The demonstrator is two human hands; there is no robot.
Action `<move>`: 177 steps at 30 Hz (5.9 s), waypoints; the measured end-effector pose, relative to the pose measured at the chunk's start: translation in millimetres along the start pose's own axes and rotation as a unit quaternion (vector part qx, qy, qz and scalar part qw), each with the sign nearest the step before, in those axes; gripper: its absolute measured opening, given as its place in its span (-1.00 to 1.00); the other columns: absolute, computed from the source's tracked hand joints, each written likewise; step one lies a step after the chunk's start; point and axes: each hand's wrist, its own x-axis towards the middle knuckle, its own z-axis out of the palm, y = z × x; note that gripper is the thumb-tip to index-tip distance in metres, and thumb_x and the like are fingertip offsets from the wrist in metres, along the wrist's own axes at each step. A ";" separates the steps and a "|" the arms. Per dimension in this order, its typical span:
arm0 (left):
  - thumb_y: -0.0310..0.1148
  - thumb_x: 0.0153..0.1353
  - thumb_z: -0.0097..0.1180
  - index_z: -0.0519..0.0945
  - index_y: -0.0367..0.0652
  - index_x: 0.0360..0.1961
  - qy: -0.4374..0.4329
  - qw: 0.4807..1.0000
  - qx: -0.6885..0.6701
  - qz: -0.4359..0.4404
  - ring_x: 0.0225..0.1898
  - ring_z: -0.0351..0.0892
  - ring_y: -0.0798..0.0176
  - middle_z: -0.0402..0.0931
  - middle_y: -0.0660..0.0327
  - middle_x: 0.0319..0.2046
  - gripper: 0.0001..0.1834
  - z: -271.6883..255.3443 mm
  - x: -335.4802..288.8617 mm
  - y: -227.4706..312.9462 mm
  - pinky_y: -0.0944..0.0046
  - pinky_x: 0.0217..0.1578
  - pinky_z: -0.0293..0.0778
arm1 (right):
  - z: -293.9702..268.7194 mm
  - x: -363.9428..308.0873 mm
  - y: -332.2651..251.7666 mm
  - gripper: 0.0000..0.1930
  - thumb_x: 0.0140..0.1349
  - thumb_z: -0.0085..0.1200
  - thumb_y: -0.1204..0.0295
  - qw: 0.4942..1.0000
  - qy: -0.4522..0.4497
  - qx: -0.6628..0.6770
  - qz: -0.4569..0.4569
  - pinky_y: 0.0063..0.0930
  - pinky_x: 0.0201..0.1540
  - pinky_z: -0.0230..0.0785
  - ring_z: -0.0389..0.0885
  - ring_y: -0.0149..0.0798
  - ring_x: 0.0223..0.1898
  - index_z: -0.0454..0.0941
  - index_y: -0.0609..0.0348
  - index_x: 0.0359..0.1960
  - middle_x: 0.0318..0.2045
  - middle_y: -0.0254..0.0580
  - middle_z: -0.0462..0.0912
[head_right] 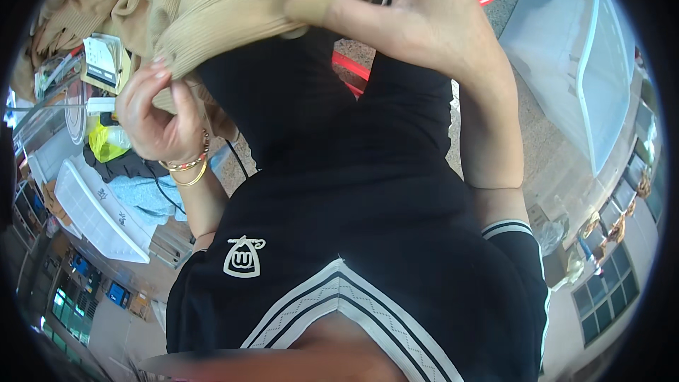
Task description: Trim loose threads and finishing details from buttons on a tan garment using thread snips.
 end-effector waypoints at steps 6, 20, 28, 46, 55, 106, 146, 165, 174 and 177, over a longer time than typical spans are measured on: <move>-0.78 -0.06 0.18 0.56 -0.28 -0.26 0.056 0.992 0.111 -0.016 -0.23 0.60 0.15 0.55 0.09 -0.27 -0.70 -33.2 -15.7 -40.9 0.23 -0.15 0.58 | 2.3 -18.9 38.7 -0.56 -0.06 0.48 0.46 0.998 -0.047 0.007 -0.036 -0.50 -0.22 0.43 0.55 -0.32 -0.33 0.65 0.25 -0.10 -0.32 -0.21 0.57; -0.71 -0.07 0.15 0.60 -0.23 -0.24 0.029 0.989 0.145 -0.030 -0.12 0.57 0.13 0.59 0.12 -0.22 -0.68 -17.8 -7.9 -34.2 0.23 -0.10 0.47 | 14.1 -36.2 46.5 -0.52 -0.13 0.37 0.59 0.997 0.023 0.008 -0.071 -0.65 -0.27 0.20 0.39 -0.48 -0.33 0.63 0.22 -0.05 -0.32 -0.33 0.50; -0.60 -0.04 0.27 0.61 -0.21 -0.18 -0.004 0.999 -0.049 0.008 -0.07 0.57 0.04 0.50 0.07 -0.14 -0.68 1.7 -13.4 17.5 0.09 0.03 0.56 | 37.3 -24.4 12.6 -0.49 -0.10 0.42 0.55 0.958 0.013 -0.121 -0.262 -0.59 -0.41 0.33 0.48 -0.38 -0.41 0.65 0.19 0.00 -0.33 -0.25 0.51; -0.64 0.03 0.33 0.73 -0.23 -0.15 0.011 0.994 -0.061 -0.086 -0.15 0.57 0.19 0.51 0.10 -0.16 -0.70 24.4 23.3 35.2 0.29 -0.07 0.56 | 23.6 -16.8 -32.4 -0.60 -0.01 0.41 0.50 0.981 0.077 -0.167 -0.057 -0.49 -0.41 0.40 0.52 -0.27 -0.45 0.65 0.25 -0.07 -0.43 -0.18 0.52; -0.65 -0.02 0.36 0.74 -0.19 -0.16 0.002 0.993 -0.070 -0.091 -0.04 0.53 0.10 0.49 0.10 -0.13 -0.67 23.8 18.3 37.2 0.18 0.04 0.54 | 18.4 -7.5 -28.8 -0.64 -0.01 0.41 0.48 0.982 0.041 -0.181 -0.035 -0.46 -0.41 0.43 0.54 -0.24 -0.48 0.67 0.21 -0.12 -0.45 -0.20 0.51; -0.28 0.02 0.41 0.64 -0.11 -0.05 -0.013 0.999 -0.030 0.024 0.01 0.52 0.05 0.56 0.17 -0.10 -0.57 10.9 19.6 26.9 0.03 0.15 0.39 | 21.6 -18.5 26.6 -0.62 -0.10 0.30 0.62 0.976 0.029 -0.090 -0.198 -0.45 -0.28 0.42 0.56 -0.21 -0.34 0.61 0.26 -0.15 -0.35 -0.15 0.56; -0.74 -0.11 0.12 0.70 -0.16 -0.20 0.055 0.998 -0.044 -0.003 -0.23 0.58 0.24 0.64 0.21 -0.30 -0.58 20.4 5.2 1.3 0.16 0.01 0.50 | 36.2 -2.9 -25.2 -0.65 -0.06 0.42 0.44 0.918 -0.009 -0.304 -0.254 -0.48 -0.51 0.36 0.52 -0.30 -0.49 0.71 0.14 -0.16 -0.46 -0.27 0.51; -0.75 -0.09 0.18 0.74 -0.18 -0.27 0.062 0.995 0.067 0.025 -0.38 0.58 0.33 0.61 0.19 -0.32 -0.65 11.6 17.2 -41.5 0.39 -0.42 0.51 | 29.9 -11.3 -9.3 -0.61 0.01 0.40 0.54 0.981 0.118 -0.105 -0.111 -0.61 -0.33 0.30 0.48 -0.40 -0.37 0.66 0.27 -0.06 -0.37 -0.24 0.54; -0.78 -0.06 0.18 0.74 -0.22 -0.24 0.046 0.997 0.063 -0.010 -0.34 0.59 0.32 0.59 0.16 -0.30 -0.64 13.5 12.3 -46.4 0.41 -0.39 0.52 | 23.6 -21.5 -6.3 -0.56 0.00 0.41 0.54 0.993 0.087 -0.072 -0.039 -0.56 -0.30 0.33 0.50 -0.37 -0.38 0.65 0.25 -0.01 -0.38 -0.24 0.54; -0.76 -0.03 0.14 0.73 -0.22 -0.20 0.045 0.996 0.043 -0.065 -0.22 0.61 0.28 0.65 0.16 -0.26 -0.64 12.3 8.3 -37.7 0.35 -0.17 0.51 | 20.1 -21.3 -1.3 -0.58 0.00 0.41 0.53 0.997 0.048 -0.039 -0.047 -0.55 -0.28 0.35 0.49 -0.36 -0.40 0.66 0.24 -0.03 -0.40 -0.25 0.52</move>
